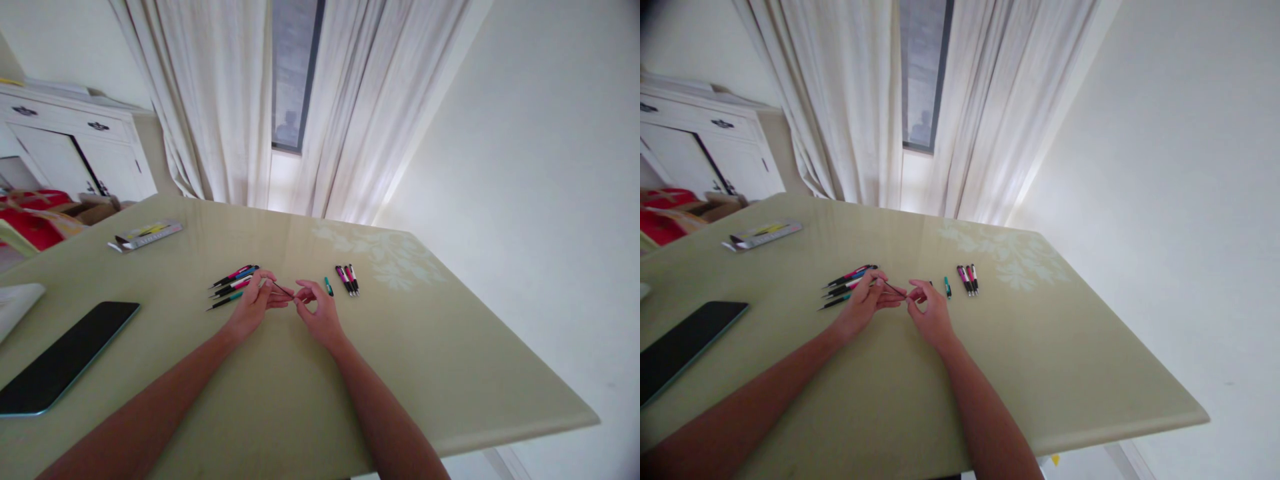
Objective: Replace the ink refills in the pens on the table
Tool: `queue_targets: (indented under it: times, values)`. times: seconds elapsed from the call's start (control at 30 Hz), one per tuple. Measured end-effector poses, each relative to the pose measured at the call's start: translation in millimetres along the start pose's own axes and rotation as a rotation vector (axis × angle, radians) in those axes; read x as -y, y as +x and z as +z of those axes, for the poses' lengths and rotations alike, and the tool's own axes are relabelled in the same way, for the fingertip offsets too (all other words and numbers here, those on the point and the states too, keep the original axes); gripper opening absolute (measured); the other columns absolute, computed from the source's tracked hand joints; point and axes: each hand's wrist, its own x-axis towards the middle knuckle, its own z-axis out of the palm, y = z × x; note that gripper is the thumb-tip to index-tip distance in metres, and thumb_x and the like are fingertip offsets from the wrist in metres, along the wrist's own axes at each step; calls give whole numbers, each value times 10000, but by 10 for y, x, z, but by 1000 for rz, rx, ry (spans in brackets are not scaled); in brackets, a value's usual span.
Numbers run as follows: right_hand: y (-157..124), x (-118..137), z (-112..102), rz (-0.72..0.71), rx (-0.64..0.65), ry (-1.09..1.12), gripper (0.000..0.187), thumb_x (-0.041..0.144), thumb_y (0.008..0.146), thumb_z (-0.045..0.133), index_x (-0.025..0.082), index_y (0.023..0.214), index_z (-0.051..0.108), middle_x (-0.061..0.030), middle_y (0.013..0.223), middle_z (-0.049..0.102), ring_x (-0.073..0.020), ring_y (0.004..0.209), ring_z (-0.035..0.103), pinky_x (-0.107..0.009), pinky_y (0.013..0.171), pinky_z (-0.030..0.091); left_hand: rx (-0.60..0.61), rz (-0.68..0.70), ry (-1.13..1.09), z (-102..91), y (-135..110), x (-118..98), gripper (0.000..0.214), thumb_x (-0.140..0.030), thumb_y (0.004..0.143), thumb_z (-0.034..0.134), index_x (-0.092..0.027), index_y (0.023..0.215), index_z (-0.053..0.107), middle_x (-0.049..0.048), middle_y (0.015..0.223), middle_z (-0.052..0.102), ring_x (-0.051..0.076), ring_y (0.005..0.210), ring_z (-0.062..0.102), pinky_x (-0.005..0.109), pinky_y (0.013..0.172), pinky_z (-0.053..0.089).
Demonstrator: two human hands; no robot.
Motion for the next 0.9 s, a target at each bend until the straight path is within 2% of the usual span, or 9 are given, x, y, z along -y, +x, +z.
queue_targets:
  times: [0.17, 0.3, 0.4, 0.53, 0.67, 0.8, 0.9]
  values:
    - [10, 17, -19, 1, -12, -22, 333, 201, 877, 643, 213, 1210, 631, -13, 891, 728, -160, 822, 675, -309, 793, 522, 62, -24, 54, -1, 6, -8, 493, -589, 841, 725, -218, 1015, 451, 94, 961, 782, 252, 897, 770, 444, 871, 615]
    - [34, -25, -85, 37, -94, -87, 279, 274, 919, 633, 200, 1187, 646, -41, 938, 717, -173, 846, 660, -306, 783, 516, 28, -17, 68, 5, 2, -16, 496, -576, 857, 706, -212, 1107, 481, 93, 980, 774, 244, 897, 767, 421, 856, 615]
    - [39, -129, -152, 80, -139, -240, 206, 250, 964, 550, 194, 1116, 678, -78, 994, 695, -192, 877, 642, -334, 826, 517, -6, 11, 83, 5, 6, -9, 515, -573, 871, 691, -209, 1175, 489, 88, 965, 769, 231, 894, 762, 401, 848, 612]
    - [14, -307, -181, 94, -53, -473, 182, 193, 933, 592, 206, 1075, 706, -119, 1078, 677, -266, 1028, 607, -430, 969, 475, -45, 51, 117, -4, 19, 7, 547, -575, 878, 681, -206, 1237, 497, 86, 940, 764, 226, 869, 757, 381, 816, 612]
    - [-2, -413, -153, 86, 26, -584, 142, 143, 895, 640, 222, 987, 714, -116, 1041, 686, -279, 1017, 598, -436, 969, 469, -88, 92, 146, -29, 40, 17, 607, -566, 900, 656, -198, 1337, 451, 88, 934, 760, 223, 860, 752, 360, 784, 604]
    - [9, -395, -145, 148, 63, -602, 133, 101, 897, 609, 213, 900, 681, -88, 930, 684, -254, 944, 617, -396, 892, 491, -173, 138, 143, -68, 81, 30, 638, -545, 888, 676, -184, 1340, 406, 61, 869, 751, 202, 781, 741, 357, 757, 599]
    - [12, -357, -144, 197, 67, -490, 225, 52, 863, 594, 206, 1011, 663, -77, 988, 698, -236, 958, 640, -386, 891, 498, -194, 126, 125, -91, 108, 47, 625, -558, 850, 709, -183, 1262, 427, 61, 878, 745, 207, 772, 742, 373, 751, 606]
